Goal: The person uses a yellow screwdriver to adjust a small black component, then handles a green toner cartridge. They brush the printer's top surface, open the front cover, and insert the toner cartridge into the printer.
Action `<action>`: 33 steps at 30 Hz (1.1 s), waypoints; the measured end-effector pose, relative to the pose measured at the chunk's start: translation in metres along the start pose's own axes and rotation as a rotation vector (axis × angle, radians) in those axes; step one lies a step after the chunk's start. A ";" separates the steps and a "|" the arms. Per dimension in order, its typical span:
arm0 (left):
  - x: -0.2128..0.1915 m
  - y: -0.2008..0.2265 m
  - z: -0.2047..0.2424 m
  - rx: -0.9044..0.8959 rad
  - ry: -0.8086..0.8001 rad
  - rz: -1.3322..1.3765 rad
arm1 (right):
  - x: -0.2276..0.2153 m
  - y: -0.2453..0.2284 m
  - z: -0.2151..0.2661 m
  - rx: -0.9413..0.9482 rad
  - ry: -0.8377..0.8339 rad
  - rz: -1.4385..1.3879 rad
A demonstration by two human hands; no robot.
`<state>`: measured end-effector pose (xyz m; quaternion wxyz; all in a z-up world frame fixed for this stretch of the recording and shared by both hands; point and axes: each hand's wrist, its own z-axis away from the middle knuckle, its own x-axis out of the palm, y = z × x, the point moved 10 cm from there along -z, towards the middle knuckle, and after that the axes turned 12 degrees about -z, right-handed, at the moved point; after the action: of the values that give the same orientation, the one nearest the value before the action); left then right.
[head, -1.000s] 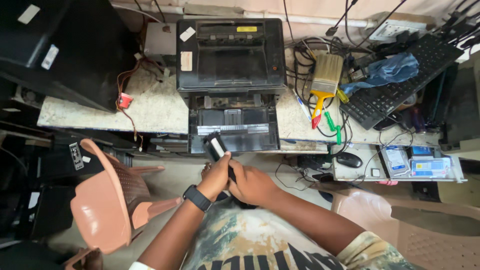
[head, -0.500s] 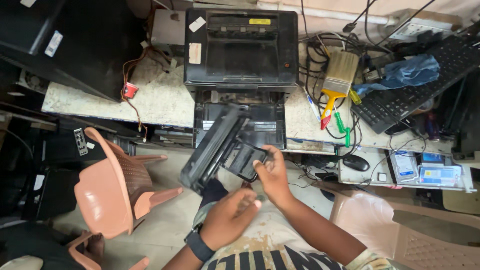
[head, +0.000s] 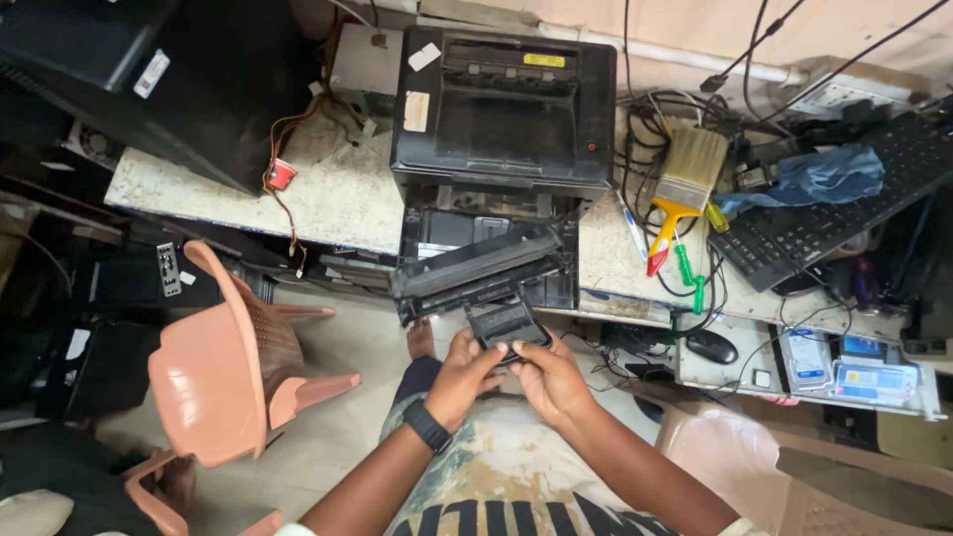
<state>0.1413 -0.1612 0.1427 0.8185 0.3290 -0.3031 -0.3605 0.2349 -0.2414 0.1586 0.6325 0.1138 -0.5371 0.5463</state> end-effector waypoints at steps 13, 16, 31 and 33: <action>-0.036 0.028 -0.065 0.032 -0.241 0.100 | 0.008 0.023 -0.056 0.180 -0.016 -0.059; -0.044 0.023 -0.083 0.003 -0.291 0.135 | -0.001 0.030 -0.073 0.169 0.023 -0.059; -0.051 0.015 -0.140 -0.048 -0.415 0.099 | -0.001 0.024 -0.105 0.064 0.015 -0.069; -0.049 0.015 -0.145 -0.076 -0.406 0.133 | -0.001 0.017 -0.112 0.060 0.032 -0.059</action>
<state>0.2267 -0.0683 0.0542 0.7745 0.1978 -0.4689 -0.3758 0.2835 -0.1536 0.1063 0.6534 0.1399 -0.5064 0.5451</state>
